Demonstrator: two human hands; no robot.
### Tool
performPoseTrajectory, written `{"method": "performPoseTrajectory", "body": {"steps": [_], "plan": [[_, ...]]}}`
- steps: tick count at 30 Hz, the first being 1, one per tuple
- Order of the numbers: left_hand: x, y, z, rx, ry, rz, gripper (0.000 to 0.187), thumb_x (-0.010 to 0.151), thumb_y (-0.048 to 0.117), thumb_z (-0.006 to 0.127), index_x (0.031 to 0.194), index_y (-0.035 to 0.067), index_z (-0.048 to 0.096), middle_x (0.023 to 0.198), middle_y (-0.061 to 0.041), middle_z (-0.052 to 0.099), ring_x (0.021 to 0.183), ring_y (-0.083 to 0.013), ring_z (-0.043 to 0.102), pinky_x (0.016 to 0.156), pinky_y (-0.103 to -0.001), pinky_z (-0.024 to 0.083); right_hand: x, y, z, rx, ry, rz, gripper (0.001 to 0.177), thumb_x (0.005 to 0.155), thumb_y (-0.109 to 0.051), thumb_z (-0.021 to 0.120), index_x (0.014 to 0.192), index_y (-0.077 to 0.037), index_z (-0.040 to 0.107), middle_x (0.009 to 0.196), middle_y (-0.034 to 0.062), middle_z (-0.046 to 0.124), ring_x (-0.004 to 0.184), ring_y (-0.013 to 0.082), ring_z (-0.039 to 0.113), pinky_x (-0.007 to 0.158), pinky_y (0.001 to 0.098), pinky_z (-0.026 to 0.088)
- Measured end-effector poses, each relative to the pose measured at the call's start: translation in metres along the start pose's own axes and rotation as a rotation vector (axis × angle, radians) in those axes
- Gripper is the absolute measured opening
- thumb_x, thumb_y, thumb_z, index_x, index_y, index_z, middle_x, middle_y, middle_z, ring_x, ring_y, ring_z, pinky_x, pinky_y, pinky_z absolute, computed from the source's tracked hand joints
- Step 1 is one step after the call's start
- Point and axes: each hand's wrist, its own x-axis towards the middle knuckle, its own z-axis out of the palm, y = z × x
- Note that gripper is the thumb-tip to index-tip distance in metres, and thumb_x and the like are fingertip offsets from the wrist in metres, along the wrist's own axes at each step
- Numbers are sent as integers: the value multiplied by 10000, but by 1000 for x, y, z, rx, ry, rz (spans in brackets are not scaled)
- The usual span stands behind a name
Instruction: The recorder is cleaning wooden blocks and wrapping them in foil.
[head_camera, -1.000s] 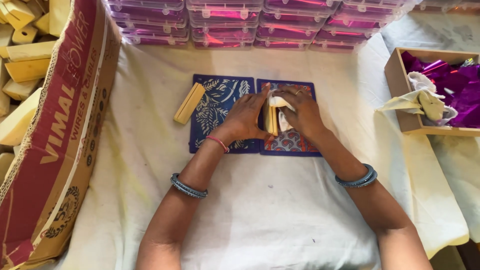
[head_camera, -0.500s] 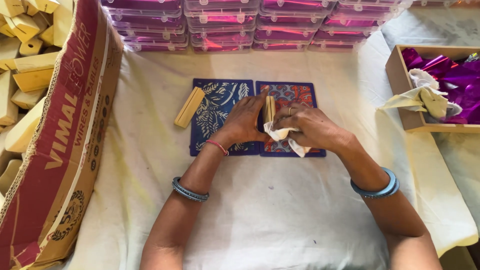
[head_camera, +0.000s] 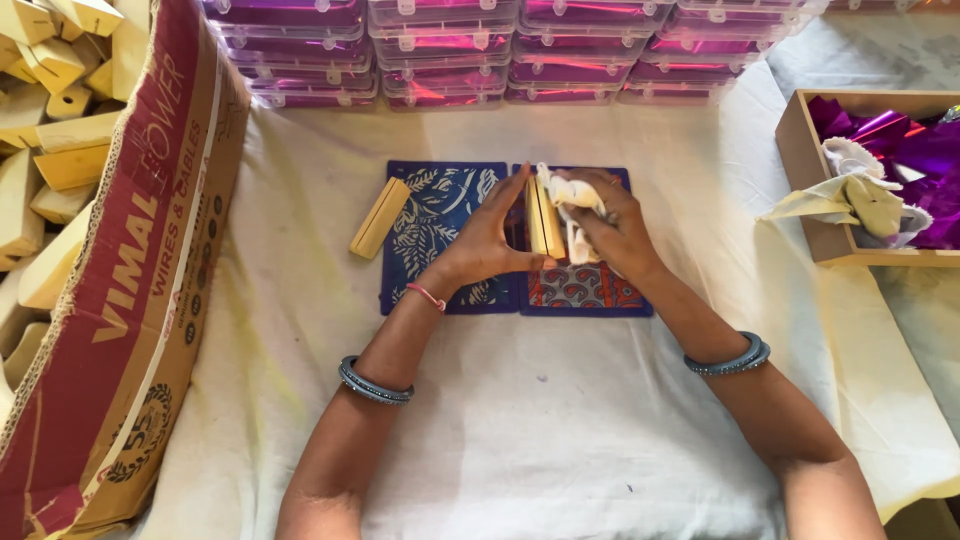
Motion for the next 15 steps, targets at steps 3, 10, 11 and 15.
{"method": "performPoseTrajectory", "body": {"steps": [3,10,11,15], "plan": [[-1,5,-2,-445,7,-130,1356,643,412,984,1660,88,147,1637,-156,290,1545,-323,329,1227,-459,390,-6,-16,0,105,-79,-127,383,935,58,655,1311,-17,653,1319,88,612,1244,235,586,1066,321,465],[-4,-13,-14,-690,144,-197,1351,636,226,988,1670,139,124,1642,-117,305,1475,-289,440,1210,-467,441,-20,-46,6,44,-191,-285,424,817,120,660,1211,-28,714,1331,95,638,1321,229,617,1132,347,498],[-3,-15,-15,-756,150,-213,1364,628,220,980,1669,143,101,1649,-113,292,1467,-282,442,1196,-471,453,-20,-48,6,-2,-201,-333,411,812,119,677,1192,-31,724,1320,89,654,1304,223,634,1118,347,519],[-5,9,-12,-782,80,-255,1329,663,187,976,1673,123,114,1694,-106,272,1500,-271,410,1226,-452,380,-15,-38,6,-58,-155,-382,412,797,103,683,1193,-8,702,1300,103,629,1302,235,609,1112,354,501]]}}
